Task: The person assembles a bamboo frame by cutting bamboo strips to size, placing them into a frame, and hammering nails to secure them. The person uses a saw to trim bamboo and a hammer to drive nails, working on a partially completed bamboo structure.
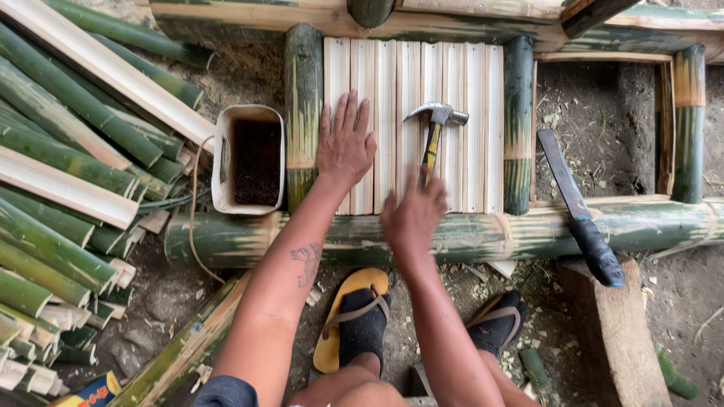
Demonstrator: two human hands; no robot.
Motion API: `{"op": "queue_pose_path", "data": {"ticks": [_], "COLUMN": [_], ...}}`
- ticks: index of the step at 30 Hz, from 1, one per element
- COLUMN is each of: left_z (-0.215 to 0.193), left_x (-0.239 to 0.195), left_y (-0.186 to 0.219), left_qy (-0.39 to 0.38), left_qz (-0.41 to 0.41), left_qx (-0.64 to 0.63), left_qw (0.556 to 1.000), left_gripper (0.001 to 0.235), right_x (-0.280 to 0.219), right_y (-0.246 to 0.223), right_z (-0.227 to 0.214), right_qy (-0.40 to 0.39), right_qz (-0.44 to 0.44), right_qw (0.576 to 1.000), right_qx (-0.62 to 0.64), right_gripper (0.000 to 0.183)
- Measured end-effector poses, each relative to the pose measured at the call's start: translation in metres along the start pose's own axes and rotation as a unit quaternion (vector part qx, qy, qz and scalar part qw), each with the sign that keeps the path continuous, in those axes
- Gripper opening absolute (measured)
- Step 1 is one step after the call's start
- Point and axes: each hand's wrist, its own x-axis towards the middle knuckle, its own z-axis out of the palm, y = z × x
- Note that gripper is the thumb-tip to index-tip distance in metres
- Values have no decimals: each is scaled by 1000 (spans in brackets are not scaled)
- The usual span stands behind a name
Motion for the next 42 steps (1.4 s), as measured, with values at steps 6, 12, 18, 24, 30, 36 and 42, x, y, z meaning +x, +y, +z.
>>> {"op": "queue_pose_path", "data": {"ticks": [6, 12, 18, 24, 30, 36, 42], "left_z": [-26, -21, 9, 3, 7, 10, -26], "left_x": [-23, -78, -78, -84, -76, -78, -100], "left_y": [-43, -151, -162, -155, -159, -164, -148], "left_qy": [329, 50, -5, -50, -14, -40, 15], "left_qz": [-138, -279, -211, -203, -283, -219, -312], "left_qx": [-312, -230, -116, -102, -189, -91, -258], "left_qw": [881, 931, 971, 972, 940, 971, 914], "left_gripper": [34, 18, 10, 14, 19, 17, 18], "right_x": [13, -31, -58, -77, -59, -48, -62], "right_y": [21, -34, -64, -55, -67, -83, -80], "right_z": [-34, -34, -26, -27, -34, -46, -49], "right_qy": [-171, -193, -268, -228, -277, -289, -312], "right_qz": [189, 85, 31, 4, 31, 30, 29], "right_qw": [954, 878, 893, 902, 869, 862, 841], "right_qx": [157, 429, 361, 366, 408, 415, 441], "right_gripper": [36, 27, 39, 44, 40, 38, 37]}}
